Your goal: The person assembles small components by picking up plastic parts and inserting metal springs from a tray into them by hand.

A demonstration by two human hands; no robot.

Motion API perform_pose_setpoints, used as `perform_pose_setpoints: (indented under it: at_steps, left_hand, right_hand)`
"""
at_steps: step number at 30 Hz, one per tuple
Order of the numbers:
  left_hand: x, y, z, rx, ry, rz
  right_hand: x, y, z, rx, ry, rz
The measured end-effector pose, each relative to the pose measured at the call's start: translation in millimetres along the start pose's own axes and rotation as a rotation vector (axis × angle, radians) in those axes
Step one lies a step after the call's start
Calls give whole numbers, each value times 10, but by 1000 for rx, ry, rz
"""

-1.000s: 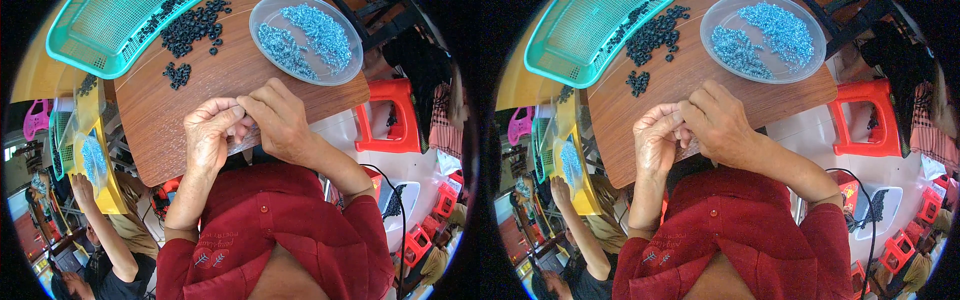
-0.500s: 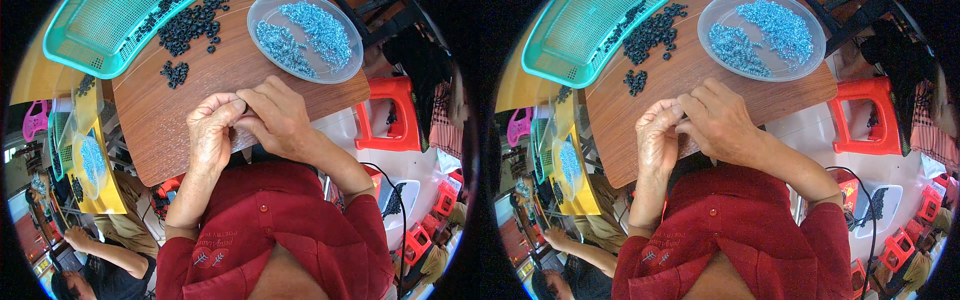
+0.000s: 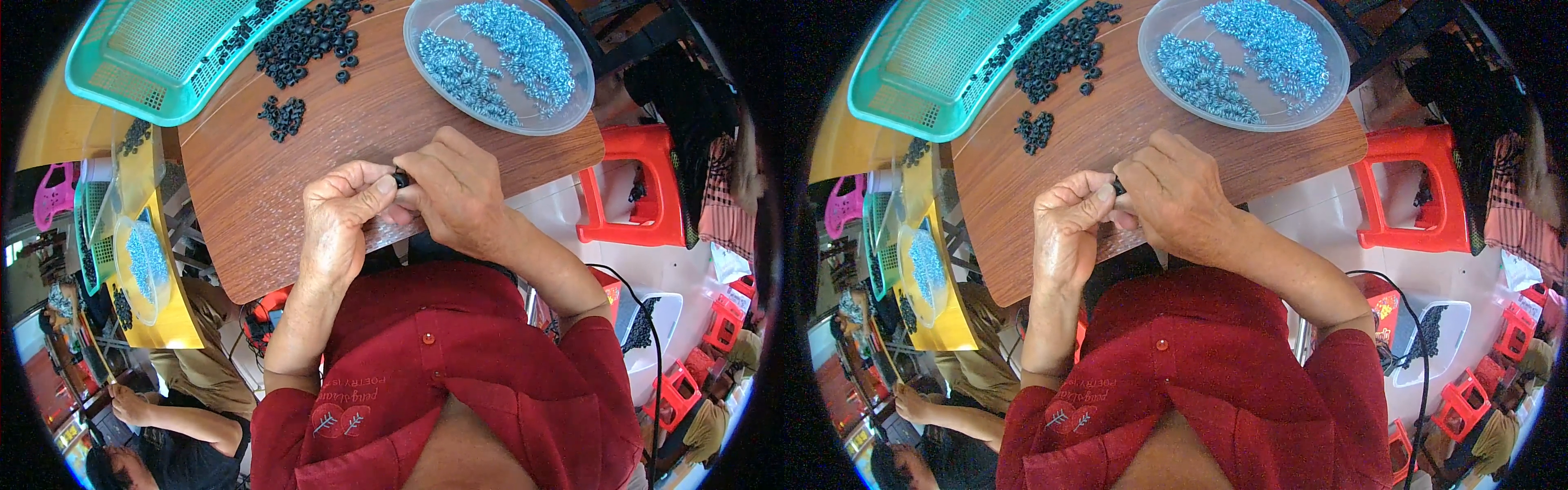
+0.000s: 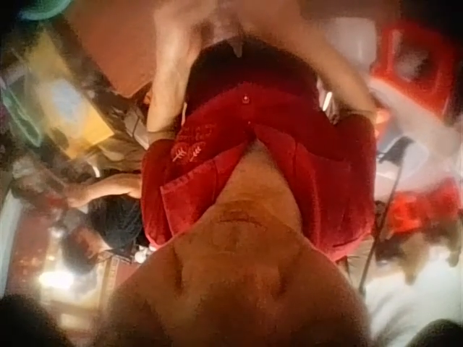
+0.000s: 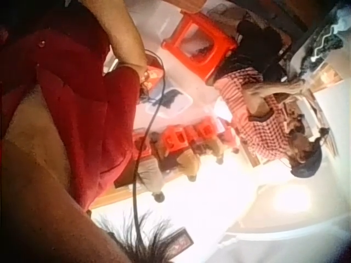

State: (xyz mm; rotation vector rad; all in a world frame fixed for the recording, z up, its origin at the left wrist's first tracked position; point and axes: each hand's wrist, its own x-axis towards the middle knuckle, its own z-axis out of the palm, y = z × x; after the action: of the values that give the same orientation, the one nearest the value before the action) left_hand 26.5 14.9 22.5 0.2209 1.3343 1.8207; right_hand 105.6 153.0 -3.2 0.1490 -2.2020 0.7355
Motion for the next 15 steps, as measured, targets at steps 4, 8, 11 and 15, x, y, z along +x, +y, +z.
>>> perform_pose_setpoints:
  at_steps: [4,8,11,15]
  left_hand:
    - [14,2,-24,-61,-24,-27]
    - [48,24,-27,-79,-64,-76]
    - [50,8,-51,-131,-60,-96]
    - [99,-17,-30,-143,-62,-93]
  right_hand:
    - [26,19,2,20,-23,-59]
    - [29,78,12,54,-17,-120]
    - [61,75,-19,37,-33,-201]
    - [79,88,-89,-4,-38,-256]
